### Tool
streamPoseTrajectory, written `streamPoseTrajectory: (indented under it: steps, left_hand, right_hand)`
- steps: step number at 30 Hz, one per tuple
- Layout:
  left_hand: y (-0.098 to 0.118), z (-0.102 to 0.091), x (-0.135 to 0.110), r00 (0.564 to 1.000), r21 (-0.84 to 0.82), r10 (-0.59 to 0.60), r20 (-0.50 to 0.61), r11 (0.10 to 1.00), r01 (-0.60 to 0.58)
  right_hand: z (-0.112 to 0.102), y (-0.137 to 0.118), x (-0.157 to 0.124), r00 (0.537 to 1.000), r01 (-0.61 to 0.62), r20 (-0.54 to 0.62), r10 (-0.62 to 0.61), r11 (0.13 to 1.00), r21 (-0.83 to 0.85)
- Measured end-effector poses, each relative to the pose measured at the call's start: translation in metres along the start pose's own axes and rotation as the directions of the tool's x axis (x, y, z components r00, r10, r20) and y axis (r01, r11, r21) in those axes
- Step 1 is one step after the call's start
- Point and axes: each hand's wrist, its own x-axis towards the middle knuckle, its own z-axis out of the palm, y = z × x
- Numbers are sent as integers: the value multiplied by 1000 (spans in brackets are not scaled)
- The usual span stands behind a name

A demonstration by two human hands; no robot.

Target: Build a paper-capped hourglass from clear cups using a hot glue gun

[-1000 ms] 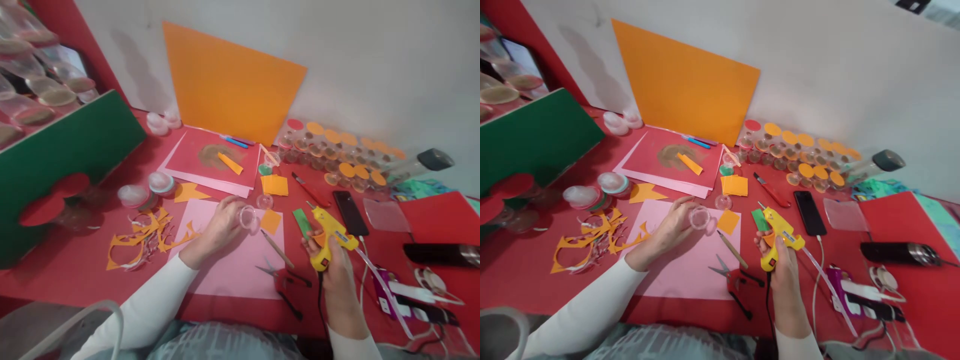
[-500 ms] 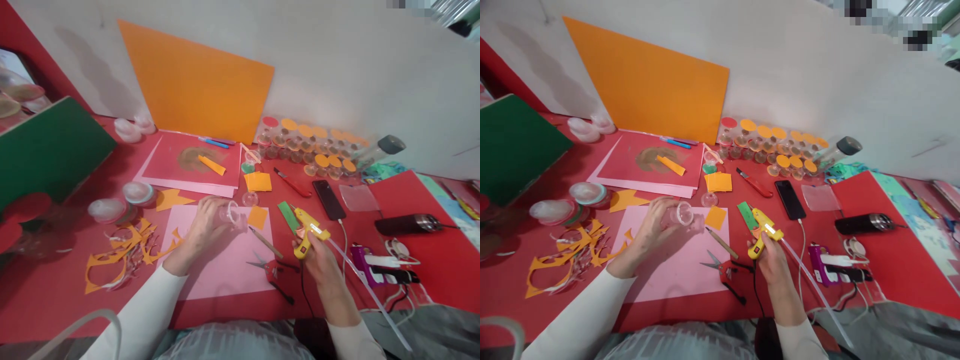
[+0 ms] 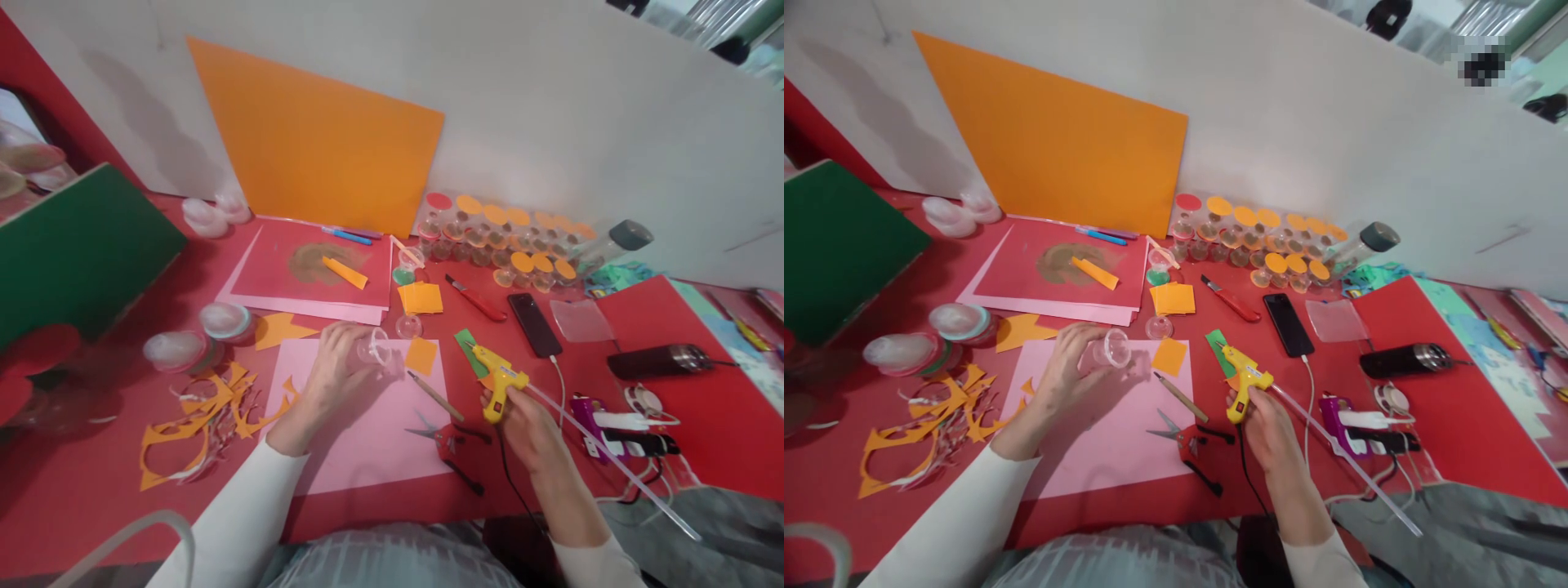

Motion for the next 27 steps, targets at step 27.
streamPoseTrajectory:
  steps: [27]
  left_hand:
    - [2,-4,-3,999,-29,-26,47,999,28]
  right_hand:
    - [84,-57,54,959,283,253,-130,357,-890]
